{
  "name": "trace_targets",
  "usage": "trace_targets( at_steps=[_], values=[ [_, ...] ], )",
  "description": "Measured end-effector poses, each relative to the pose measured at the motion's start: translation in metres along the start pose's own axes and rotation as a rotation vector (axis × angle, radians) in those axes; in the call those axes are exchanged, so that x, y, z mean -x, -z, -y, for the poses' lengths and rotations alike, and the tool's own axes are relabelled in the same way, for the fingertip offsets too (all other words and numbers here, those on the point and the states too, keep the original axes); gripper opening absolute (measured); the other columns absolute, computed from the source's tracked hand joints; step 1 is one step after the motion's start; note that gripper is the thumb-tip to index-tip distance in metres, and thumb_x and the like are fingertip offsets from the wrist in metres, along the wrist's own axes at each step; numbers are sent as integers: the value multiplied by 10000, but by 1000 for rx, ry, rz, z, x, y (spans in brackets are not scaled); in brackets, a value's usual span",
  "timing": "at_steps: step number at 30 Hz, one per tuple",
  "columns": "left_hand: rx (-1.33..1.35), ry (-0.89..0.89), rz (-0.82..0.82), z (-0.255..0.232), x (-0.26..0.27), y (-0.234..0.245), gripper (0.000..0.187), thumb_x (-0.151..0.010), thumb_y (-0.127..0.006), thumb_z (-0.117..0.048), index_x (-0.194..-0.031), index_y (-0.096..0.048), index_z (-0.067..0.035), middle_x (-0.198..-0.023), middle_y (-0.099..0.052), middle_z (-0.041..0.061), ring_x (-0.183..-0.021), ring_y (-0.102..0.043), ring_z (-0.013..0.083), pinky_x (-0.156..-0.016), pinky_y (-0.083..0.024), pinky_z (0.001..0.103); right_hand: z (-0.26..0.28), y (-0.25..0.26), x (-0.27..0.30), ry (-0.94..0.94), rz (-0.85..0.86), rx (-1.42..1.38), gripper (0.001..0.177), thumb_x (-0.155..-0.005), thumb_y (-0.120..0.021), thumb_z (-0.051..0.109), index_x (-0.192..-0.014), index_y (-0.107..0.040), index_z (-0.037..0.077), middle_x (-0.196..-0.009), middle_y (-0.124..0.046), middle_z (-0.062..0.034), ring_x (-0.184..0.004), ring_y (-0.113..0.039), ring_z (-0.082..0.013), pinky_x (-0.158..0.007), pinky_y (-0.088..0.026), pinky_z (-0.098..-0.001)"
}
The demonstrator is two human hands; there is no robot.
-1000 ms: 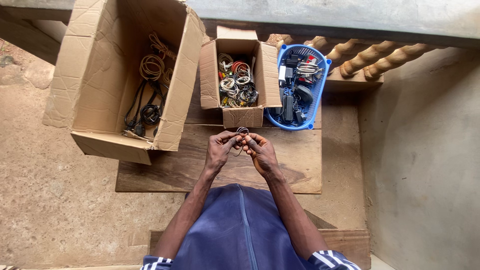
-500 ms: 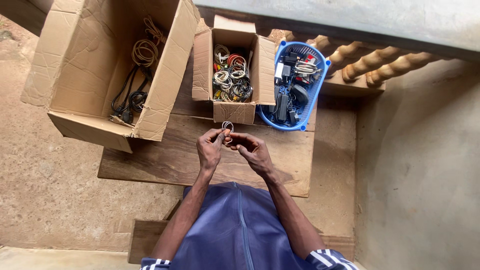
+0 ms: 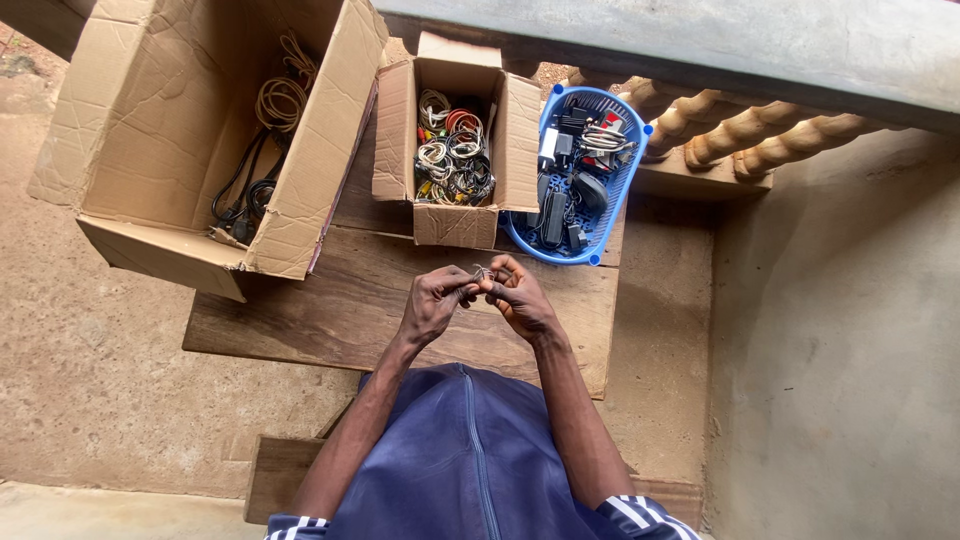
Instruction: The person untangles and coils various cables and wires, then places them into a cardboard box. The person closes the box flaps and secures the box with tape.
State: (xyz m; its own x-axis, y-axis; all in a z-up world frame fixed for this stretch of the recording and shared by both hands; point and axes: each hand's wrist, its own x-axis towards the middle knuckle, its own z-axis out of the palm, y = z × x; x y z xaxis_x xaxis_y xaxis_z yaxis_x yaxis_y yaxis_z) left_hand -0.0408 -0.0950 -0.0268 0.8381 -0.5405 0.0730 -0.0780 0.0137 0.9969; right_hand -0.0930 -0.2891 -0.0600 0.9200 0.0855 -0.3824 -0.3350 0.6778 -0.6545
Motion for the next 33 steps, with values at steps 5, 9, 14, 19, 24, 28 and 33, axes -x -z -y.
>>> trace_targets(
  at_steps=[5,9,14,19,24,28,33],
  values=[
    [-147,-39,-20,0,0,-3,140,-924,-710,-31,-1042,-786,-18,-883,-748,92,-731,-714,143,-606,-589,272,-7,23,-8,-199,15,-45,192,-934,-688,53,-1118,-695,-1,-949,-706,-74,-763,-636,-79,-640,-501,-169],
    [-382,-29,-50,6,3,-7,162,-915,-691,-23,-1031,-802,-44,-866,-748,84,-717,-714,140,-599,-589,277,-28,37,-21,-104,-27,187,110,-1033,-641,56,-1051,-698,-37,-872,-687,-70,-641,-554,-40,-499,-419,-143],
    [-73,126,-112,17,2,-10,164,-944,-706,-108,-1055,-784,-16,-884,-767,75,-707,-715,101,-605,-593,253,-33,45,-23,-136,-70,108,126,-992,-632,45,-1052,-683,-53,-929,-711,-105,-722,-650,-114,-636,-529,-194],
    [495,333,-64,26,2,-13,221,-992,-691,-135,-1107,-774,34,-849,-766,85,-689,-661,77,-635,-536,201,-35,49,-13,-129,167,-232,261,-976,-697,153,-1124,-670,-60,-999,-724,-98,-874,-714,-143,-816,-603,-215],
    [644,373,-117,32,2,-18,229,-977,-710,-127,-1092,-758,66,-845,-760,88,-708,-672,93,-659,-550,208,-43,63,-14,-164,214,-408,349,-1004,-732,142,-1247,-634,-88,-1015,-716,-115,-902,-703,-135,-820,-574,-166],
    [677,394,-217,34,3,-19,222,-949,-731,-126,-1076,-760,53,-851,-761,93,-717,-684,103,-668,-556,208,-43,71,-19,-165,179,-326,351,-963,-707,134,-1236,-615,-66,-1046,-722,-117,-925,-717,-153,-820,-592,-191],
    [549,354,-386,26,-2,-16,194,-935,-756,-137,-1044,-784,21,-849,-760,94,-719,-696,119,-652,-561,221,-38,57,-19,-98,-67,-147,258,-973,-725,119,-1163,-652,-39,-1035,-729,-128,-888,-704,-163,-750,-593,-231]
  ],
)
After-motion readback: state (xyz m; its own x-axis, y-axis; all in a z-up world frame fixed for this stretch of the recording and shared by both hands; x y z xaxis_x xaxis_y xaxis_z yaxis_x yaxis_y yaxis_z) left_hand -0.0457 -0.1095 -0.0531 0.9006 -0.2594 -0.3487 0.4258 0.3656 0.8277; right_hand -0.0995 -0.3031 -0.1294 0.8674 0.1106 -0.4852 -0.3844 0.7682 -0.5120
